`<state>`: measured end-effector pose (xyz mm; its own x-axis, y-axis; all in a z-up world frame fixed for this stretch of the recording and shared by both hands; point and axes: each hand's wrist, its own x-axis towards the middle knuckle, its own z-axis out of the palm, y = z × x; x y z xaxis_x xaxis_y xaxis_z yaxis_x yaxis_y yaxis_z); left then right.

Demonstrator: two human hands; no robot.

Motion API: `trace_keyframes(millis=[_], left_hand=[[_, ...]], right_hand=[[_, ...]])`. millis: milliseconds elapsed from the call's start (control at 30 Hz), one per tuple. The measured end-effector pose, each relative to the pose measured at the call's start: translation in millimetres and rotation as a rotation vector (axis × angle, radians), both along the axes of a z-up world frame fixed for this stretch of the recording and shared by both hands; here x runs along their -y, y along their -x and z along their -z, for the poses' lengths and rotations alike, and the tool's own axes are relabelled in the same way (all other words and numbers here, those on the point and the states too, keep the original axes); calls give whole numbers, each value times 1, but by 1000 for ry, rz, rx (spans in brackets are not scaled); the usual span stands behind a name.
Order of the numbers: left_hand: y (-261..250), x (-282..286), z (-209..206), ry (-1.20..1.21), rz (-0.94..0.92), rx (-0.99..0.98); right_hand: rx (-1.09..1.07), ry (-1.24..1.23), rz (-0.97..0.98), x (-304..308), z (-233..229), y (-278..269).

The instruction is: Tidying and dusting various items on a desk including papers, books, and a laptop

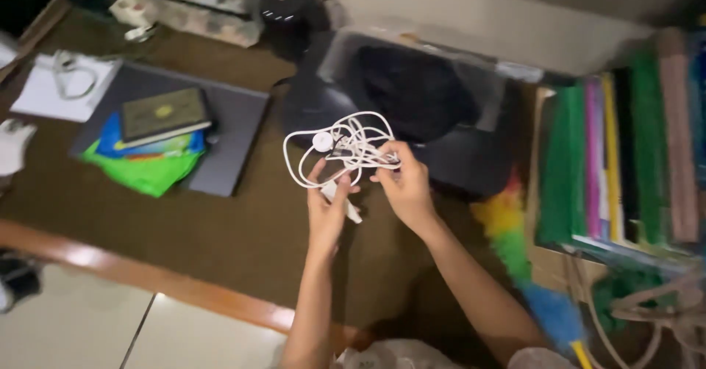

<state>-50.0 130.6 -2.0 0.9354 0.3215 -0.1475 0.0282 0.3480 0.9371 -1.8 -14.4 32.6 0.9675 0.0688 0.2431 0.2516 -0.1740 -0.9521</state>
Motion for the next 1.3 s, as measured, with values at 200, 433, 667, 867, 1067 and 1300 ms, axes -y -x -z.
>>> trace_keyframes(millis=[200, 433, 667, 867, 1067, 1300], left_hand=[[22, -99, 43, -236, -238, -69], [3, -175, 72, -644, -359, -291], [-1, -197, 66, -807, -527, -209], [-10, -167, 63, -1024, -506, -119], [-28, -73, 31, -933, -282, 281], [-7, 50, 16, -786, 83, 264]], right_hand=[[6, 190, -181, -92, 46, 6], [104, 279, -294, -163, 104, 10], [111, 307, -350, -171, 95, 10], [119, 345, -222, -125, 74, 3], [74, 394, -20, -41, 51, 12], [122, 447, 268, 103, 57, 62]])
